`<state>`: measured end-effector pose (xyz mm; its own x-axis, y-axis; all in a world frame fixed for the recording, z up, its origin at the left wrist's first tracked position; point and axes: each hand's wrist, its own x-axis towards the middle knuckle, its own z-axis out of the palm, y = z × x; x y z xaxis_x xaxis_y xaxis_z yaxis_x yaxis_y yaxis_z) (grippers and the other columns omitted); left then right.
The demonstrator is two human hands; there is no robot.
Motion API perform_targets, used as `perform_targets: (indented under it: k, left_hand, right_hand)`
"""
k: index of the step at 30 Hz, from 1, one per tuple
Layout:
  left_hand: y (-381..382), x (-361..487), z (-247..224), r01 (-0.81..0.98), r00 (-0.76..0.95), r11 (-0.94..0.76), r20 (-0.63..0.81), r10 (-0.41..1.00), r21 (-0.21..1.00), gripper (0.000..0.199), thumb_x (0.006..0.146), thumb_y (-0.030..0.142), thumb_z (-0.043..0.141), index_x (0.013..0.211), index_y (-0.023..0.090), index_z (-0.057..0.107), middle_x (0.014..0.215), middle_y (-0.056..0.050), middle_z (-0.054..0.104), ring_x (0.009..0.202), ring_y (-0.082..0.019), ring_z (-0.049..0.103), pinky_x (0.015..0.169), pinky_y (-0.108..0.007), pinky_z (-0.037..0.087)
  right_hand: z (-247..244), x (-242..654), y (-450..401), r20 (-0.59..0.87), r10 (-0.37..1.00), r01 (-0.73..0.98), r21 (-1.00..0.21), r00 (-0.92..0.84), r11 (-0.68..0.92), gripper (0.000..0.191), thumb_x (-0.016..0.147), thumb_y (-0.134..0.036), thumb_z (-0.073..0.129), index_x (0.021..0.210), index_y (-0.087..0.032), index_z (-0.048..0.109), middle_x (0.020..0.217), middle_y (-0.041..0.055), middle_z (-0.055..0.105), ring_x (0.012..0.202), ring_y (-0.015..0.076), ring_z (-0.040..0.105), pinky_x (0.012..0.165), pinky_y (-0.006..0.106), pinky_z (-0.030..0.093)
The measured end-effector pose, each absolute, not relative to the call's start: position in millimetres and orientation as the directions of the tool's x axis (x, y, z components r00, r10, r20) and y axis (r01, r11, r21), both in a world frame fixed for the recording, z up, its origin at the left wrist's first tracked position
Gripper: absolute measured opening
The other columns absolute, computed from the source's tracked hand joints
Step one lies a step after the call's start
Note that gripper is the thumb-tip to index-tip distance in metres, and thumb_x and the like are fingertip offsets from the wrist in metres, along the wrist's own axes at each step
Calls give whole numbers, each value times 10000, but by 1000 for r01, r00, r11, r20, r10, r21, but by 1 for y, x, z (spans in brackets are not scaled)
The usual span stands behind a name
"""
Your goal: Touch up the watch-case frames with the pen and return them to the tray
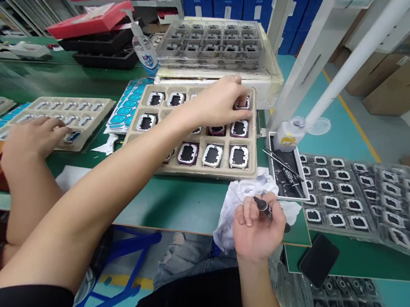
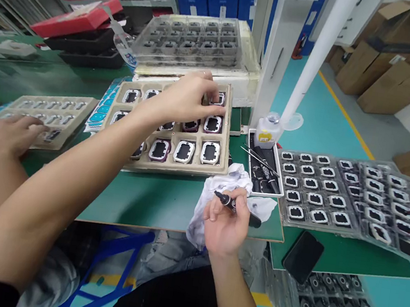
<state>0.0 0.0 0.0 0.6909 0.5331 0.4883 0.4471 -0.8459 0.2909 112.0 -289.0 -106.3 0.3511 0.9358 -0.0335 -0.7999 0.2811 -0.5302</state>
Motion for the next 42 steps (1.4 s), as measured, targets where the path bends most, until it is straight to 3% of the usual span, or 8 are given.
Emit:
perform_targets:
  k: [7,11,15,19,23,29,33,42]
  left_hand:
    - [-64,-45,30,270,514,-692,508,691,669,537,685,325,1148,776,260,623,852,-19,735,843,-247,729,747,-437,646]
    - [-155,-86,22,62,367,-626,565,739,778,553,722,245,1141,688,229,589,906,-42,819,1216,-347,845,771,-399,708]
    - [-240,-101,-24,-145,301,-384,410,861,912,553,711,281,1166,828,229,628,891,-42,848,981,-274,882,586,-252,654]
    - [-276,-96,-73,-203,212,-136,179,961,970,758,763,173,1128,1379,333,715,1226,-43,874,688,-116,799,628,-217,710]
    - [-277,-95,-93,-64,264,-9,25,964,998,476,895,203,1033,1336,239,858,1360,-125,803,965,-240,917,876,-327,789]
    - [-276,-96,-102,-35,326,-76,83,942,996,589,1042,188,859,1593,353,731,1635,-149,713,1246,-299,896,1050,-379,771]
    - [-281,-90,-107,16,237,-96,90,967,995,475,1059,225,831,1500,278,662,1466,-150,812,1233,-296,899,1078,-403,766]
    - [-285,-90,-110,-15,211,-86,88,974,996,492,1033,249,893,1375,299,543,1279,-88,863,1144,-262,920,1011,-372,781]
  right_hand:
    - [-106,115,-292,-70,940,-782,-578,334,234,336,969,-527,889,859,-295,673,599,-104,519,468,103,436,490,211,521]
    - [-104,116,-293,-80,945,-785,-582,317,214,314,975,-526,888,870,-297,700,599,-104,534,462,96,446,486,201,513]
    - [-101,115,-293,-77,951,-794,-572,299,203,290,979,-493,891,855,-285,732,584,-96,570,452,87,455,475,183,508]
    - [-97,115,-293,-63,956,-767,-613,286,189,302,1000,-492,872,857,-282,708,577,-99,568,442,94,450,470,197,521]
    - [-93,115,-292,-44,955,-691,-700,294,181,323,1022,-507,846,869,-288,665,585,-104,573,436,106,463,453,215,502]
    - [-101,96,-302,198,890,-301,-892,410,337,136,1058,-391,838,1006,-308,745,772,-43,765,577,153,690,581,321,641]
    - [-110,86,-311,403,856,56,-911,323,408,146,1021,-248,868,1129,-298,784,923,11,830,888,242,871,872,470,775]
    - [-113,91,-306,519,823,84,-853,233,514,76,1026,-188,839,985,-248,815,841,-11,798,757,203,820,1052,610,804]
